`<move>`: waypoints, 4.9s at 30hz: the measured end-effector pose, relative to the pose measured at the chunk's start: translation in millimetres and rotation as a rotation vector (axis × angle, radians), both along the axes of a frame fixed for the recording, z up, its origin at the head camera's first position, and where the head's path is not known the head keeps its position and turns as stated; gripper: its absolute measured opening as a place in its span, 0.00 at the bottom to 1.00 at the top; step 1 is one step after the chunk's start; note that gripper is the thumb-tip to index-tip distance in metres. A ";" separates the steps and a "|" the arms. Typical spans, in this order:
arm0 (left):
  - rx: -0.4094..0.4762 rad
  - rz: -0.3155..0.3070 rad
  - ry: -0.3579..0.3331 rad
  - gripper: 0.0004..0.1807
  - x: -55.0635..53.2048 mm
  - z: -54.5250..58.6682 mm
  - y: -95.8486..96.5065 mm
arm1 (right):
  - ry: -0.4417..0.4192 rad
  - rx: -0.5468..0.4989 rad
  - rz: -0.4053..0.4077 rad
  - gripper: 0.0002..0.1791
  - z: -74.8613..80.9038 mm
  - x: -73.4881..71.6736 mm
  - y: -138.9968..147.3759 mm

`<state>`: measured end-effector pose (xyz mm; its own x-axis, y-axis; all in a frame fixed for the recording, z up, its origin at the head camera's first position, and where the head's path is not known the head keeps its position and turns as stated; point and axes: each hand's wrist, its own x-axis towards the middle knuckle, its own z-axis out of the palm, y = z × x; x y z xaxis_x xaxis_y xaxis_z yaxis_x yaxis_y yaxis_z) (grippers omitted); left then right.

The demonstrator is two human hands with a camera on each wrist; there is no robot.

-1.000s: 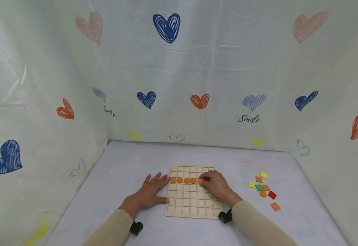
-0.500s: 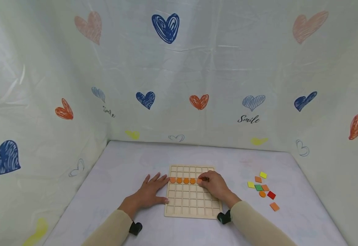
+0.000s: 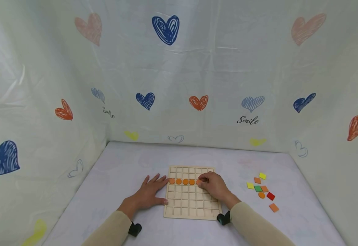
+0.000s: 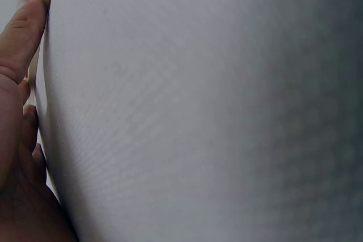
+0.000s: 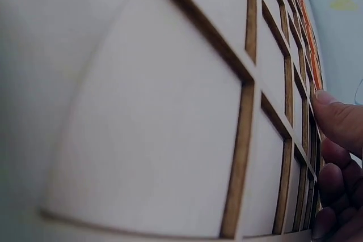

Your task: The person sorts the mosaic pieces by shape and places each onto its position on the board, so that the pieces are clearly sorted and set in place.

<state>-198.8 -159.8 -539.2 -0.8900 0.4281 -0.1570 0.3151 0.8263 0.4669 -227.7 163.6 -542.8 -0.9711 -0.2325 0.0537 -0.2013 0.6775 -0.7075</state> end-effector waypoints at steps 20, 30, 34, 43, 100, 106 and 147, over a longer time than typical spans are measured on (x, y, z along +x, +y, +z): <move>-0.011 0.010 -0.004 0.53 0.4 0.8 1.2 | -0.050 -0.164 -0.069 0.15 2.0 -2.0 12.2; -0.014 0.021 -0.010 0.52 0.5 0.7 2.2 | -0.032 -0.171 -0.102 0.16 9.6 3.9 19.7; -0.018 0.018 -0.005 0.52 -0.4 -0.5 1.9 | -0.041 -0.166 -0.109 0.17 14.6 6.5 26.2; -0.021 0.011 -0.006 0.53 -0.1 0.4 2.5 | -0.041 -0.106 -0.154 0.19 23.4 15.1 49.5; -0.019 0.006 0.007 0.52 0.1 -1.9 1.5 | -0.105 0.271 -0.250 0.21 8.6 62.5 229.8; -0.022 0.013 0.004 0.52 0.4 -1.6 1.9 | -0.090 0.284 -0.251 0.20 7.9 61.2 224.9; -0.027 0.028 0.007 0.52 0.2 -2.7 2.4 | -0.012 0.213 -0.204 0.16 8.6 58.9 196.1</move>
<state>-198.6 -157.4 -541.9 -0.9028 0.3986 -0.1617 0.2948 0.8471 0.4422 -168.8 359.6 -534.2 -0.9992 -0.0370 0.0124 -0.0377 0.8368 -0.5461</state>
